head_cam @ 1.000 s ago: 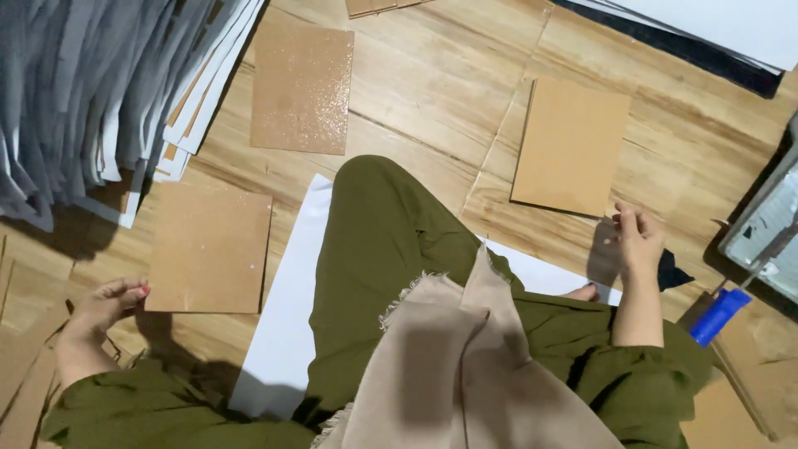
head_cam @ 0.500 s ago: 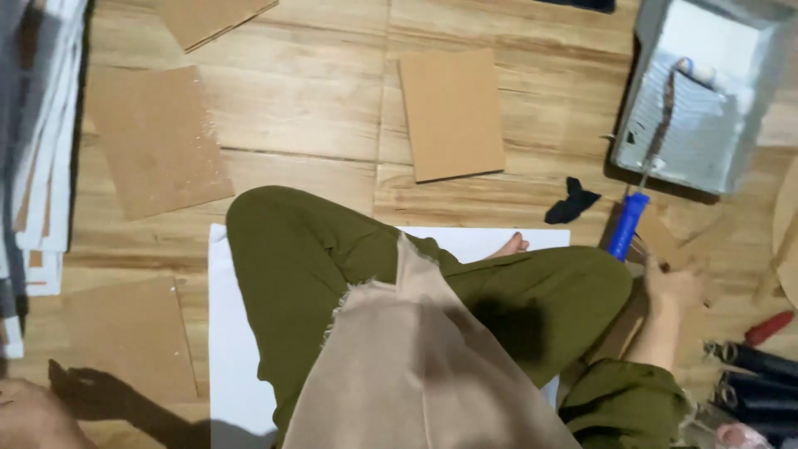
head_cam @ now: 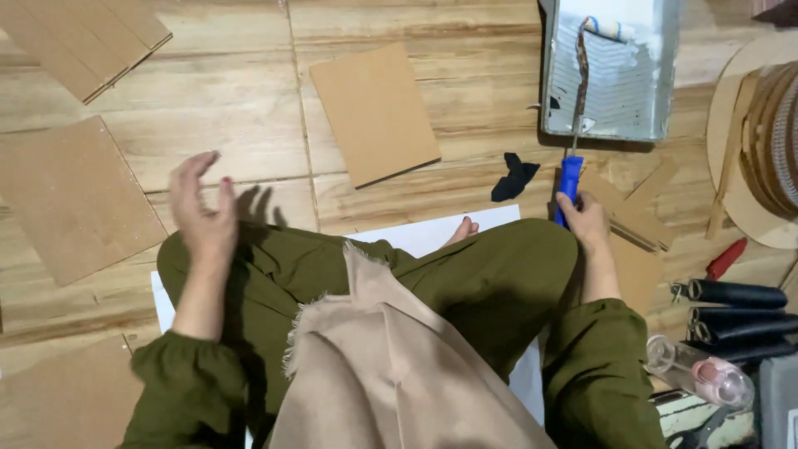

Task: Applying glue to cardboard pieces using a roller and sticking them onto a paper template to assemble a product.

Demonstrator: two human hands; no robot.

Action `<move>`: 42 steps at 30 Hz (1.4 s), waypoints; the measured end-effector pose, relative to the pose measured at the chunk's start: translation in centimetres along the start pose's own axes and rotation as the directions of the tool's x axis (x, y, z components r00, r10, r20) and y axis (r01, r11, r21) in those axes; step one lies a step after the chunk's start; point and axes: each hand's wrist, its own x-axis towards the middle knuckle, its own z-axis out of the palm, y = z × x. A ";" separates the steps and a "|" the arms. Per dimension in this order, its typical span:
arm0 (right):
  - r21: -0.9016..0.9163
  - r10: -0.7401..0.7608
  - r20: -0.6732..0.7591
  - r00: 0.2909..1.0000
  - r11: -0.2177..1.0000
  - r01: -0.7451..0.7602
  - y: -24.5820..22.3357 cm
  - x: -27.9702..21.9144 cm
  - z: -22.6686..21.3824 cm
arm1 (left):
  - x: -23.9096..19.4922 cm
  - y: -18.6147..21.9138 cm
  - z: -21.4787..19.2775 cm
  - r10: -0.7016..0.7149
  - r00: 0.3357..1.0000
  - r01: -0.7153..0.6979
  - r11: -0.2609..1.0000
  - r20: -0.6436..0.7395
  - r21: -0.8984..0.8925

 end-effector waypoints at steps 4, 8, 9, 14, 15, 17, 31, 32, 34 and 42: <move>-0.067 0.045 -0.053 0.998 0.997 -0.049 1.7 1.9 1.0 | -0.9 0.5 7.4 -0.137 0.977 0.151 0.986 0.163 -0.075; -0.059 -0.022 -0.276 0.961 0.998 0.006 -3.7 0.8 -2.7 | -2.0 0.1 10.0 -0.247 0.888 0.229 0.969 0.388 0.092; -0.039 -0.034 -0.282 0.959 0.999 0.024 -5.1 0.5 -3.5 | -2.1 -0.2 10.0 -0.254 0.846 0.172 0.962 0.468 0.211; 0.048 -0.060 -0.215 0.975 0.996 0.072 -12.5 -3.5 -7.5 | -1.4 0.2 9.3 -0.376 0.825 0.314 0.926 0.423 0.211; 0.062 -0.072 -0.215 0.974 0.994 0.087 -12.6 -3.9 -7.5 | -1.5 0.2 9.2 -0.415 0.814 0.365 0.910 0.407 0.198; 0.016 -0.030 -0.179 0.983 0.999 0.033 -11.4 -3.6 -7.8 | -1.3 0.3 9.3 -0.409 0.813 0.355 0.912 0.415 0.206; 0.446 0.012 -0.045 0.999 0.895 0.009 -11.6 -15.0 -15.2 | -2.1 0.0 11.0 -0.487 0.722 0.455 0.869 0.491 0.193; 0.392 -0.027 -0.062 0.998 0.919 0.049 -13.3 -16.8 -15.7 | -2.5 -0.5 11.7 -0.552 0.680 0.533 0.824 0.482 0.192; 0.336 -0.076 -0.077 0.994 0.937 0.097 -16.0 -19.9 -16.0 | -2.8 -0.8 13.0 -0.616 0.636 0.609 0.771 0.465 0.186; -0.190 -0.279 0.140 0.950 0.934 0.302 -19.3 -27.5 -11.2 | -2.6 0.1 14.1 -0.654 0.532 0.694 0.701 0.537 0.167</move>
